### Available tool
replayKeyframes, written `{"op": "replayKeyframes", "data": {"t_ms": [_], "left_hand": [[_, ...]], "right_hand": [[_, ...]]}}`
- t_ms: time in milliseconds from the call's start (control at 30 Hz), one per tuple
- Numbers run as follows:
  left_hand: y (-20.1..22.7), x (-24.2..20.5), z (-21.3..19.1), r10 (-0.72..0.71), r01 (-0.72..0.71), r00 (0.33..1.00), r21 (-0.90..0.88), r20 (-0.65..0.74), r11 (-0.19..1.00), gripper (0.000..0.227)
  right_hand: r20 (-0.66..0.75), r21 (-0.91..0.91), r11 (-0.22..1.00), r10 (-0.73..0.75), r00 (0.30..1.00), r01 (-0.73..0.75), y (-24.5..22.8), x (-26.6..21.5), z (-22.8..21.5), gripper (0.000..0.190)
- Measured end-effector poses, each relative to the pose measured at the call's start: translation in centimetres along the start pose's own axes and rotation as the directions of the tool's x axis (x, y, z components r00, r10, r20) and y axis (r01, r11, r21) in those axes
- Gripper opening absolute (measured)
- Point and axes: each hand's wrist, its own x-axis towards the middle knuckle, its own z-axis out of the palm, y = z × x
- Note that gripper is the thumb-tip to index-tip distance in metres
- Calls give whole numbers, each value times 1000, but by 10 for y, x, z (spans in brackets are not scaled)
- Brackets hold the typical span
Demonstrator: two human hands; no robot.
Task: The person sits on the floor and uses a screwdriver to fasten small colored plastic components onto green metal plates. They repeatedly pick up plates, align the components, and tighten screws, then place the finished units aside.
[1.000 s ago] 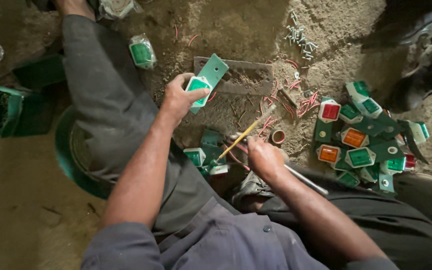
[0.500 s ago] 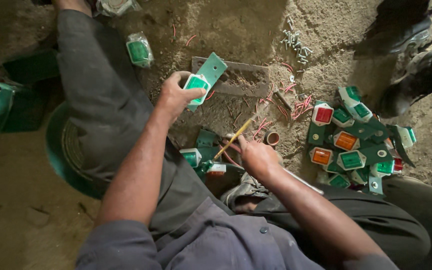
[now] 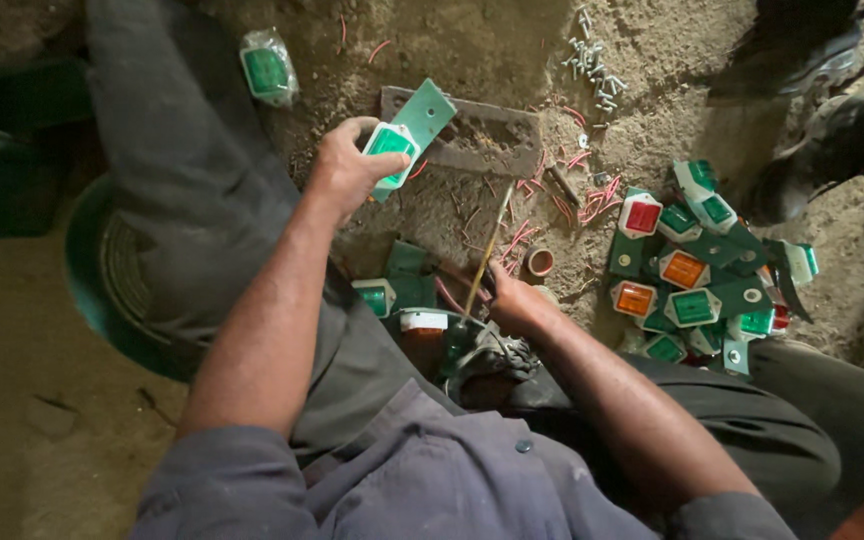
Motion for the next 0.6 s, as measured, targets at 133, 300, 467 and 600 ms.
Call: {"op": "replayKeyframes", "data": {"t_ms": [133,300,467,600], "left_hand": [[-2,2,0,-22,22,1000,-40,16,999,63],[-4,2,-1,33,-32,999,-42,27,999,60],[3,-2,1,-62,65,998,-87,32,994,59],[9,-5,0,-39,44,998,-100,47,994,55]], "right_hand": [[70,326,939,95,993,-113,-16,-11,-4,84],[-48,537,843,73,996,-36,-19,-18,11,81],[-212,471,877,6,977,96,-12,-22,25,66],[-285,336,939,31,958,70,-10,-27,15,57]]}}
